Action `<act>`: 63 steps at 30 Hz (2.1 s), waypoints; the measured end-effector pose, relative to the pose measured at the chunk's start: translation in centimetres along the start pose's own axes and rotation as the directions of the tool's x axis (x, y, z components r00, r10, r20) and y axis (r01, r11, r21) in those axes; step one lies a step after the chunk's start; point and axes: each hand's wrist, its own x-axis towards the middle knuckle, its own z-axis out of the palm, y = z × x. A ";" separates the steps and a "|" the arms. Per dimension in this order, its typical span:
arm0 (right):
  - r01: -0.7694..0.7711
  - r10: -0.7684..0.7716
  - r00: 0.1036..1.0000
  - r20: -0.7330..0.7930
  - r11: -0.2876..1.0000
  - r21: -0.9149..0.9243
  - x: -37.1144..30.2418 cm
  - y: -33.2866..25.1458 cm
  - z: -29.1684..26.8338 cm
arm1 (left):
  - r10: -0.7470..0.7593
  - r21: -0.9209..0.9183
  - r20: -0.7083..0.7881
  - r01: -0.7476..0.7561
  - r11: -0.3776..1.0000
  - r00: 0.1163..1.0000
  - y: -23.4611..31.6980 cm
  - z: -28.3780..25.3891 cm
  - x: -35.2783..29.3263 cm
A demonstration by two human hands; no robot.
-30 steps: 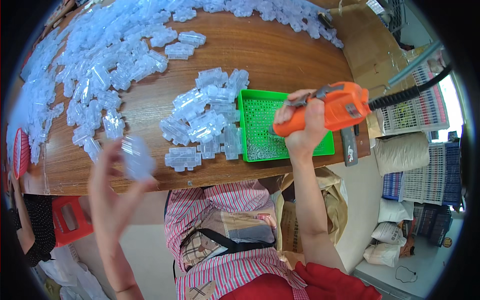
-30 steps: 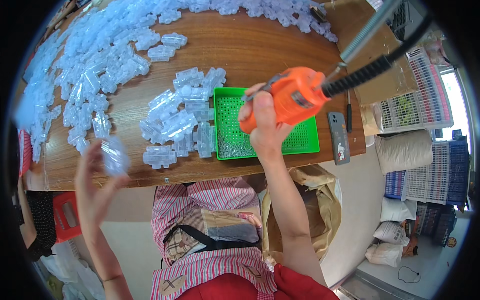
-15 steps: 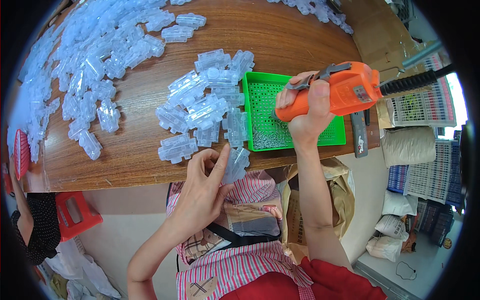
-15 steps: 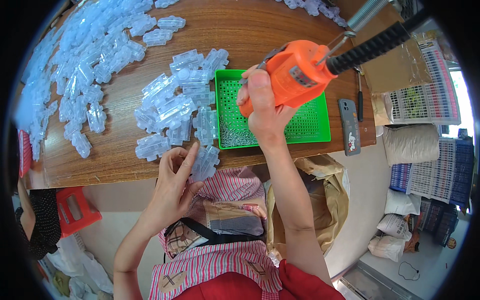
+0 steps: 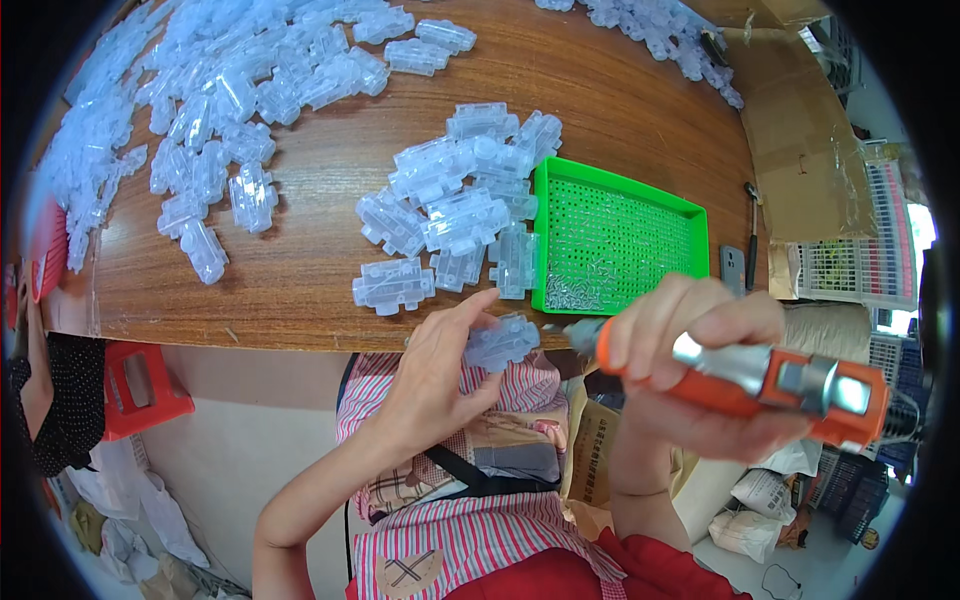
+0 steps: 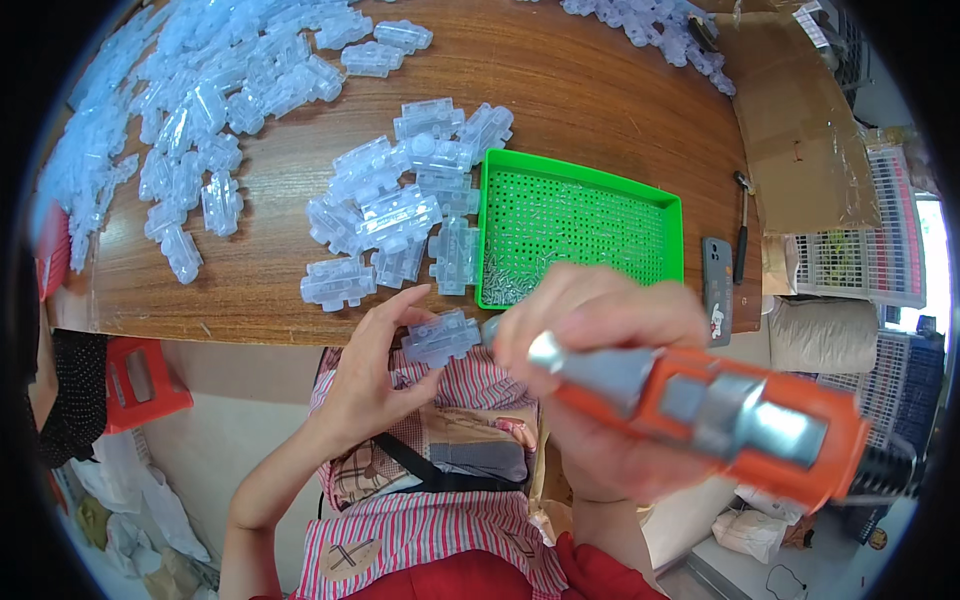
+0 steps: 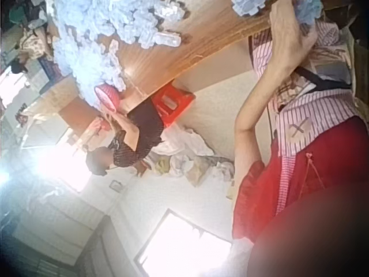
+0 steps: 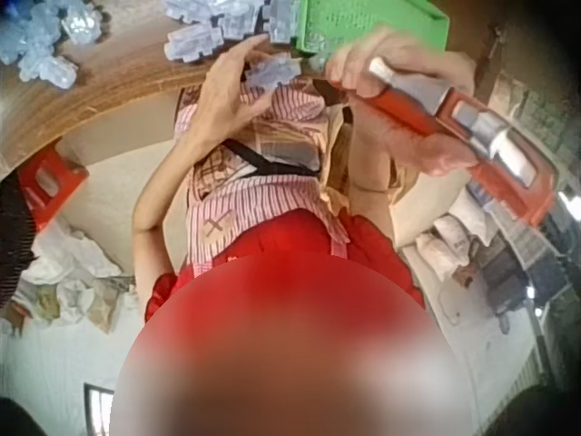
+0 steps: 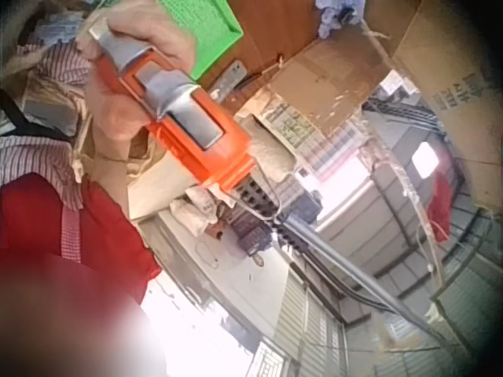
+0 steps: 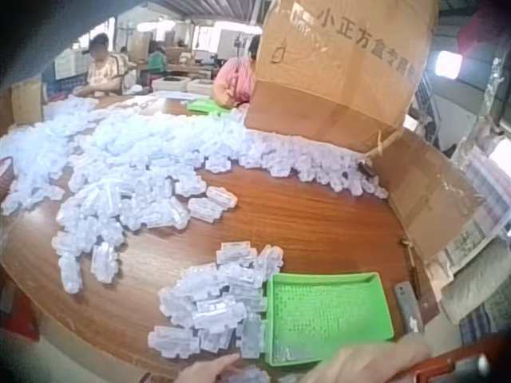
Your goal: The person picks up a plastic part and a screw, then uses a pneumatic screwdriver to drive the screw into the part. They repeat this process for several parts before gathering the assembled pieces and placing them into a large paper bag.
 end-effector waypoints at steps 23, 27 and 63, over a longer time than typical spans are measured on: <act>-0.080 0.117 0.979 0.167 0.973 -0.214 -2.0 5.4 0.5 | 0.048 -0.100 0.052 -0.042 0.994 0.997 -1.8 -0.7 0.3; -0.026 0.074 0.971 0.227 0.978 -0.208 -1.9 5.7 0.7 | 0.078 -0.091 0.067 -0.071 0.993 0.995 -1.8 -1.0 0.4; 0.066 -0.194 0.934 -0.300 0.919 -0.390 2.8 4.2 -4.9 | -0.102 0.338 -0.565 0.343 0.877 0.818 -0.8 -15.2 3.2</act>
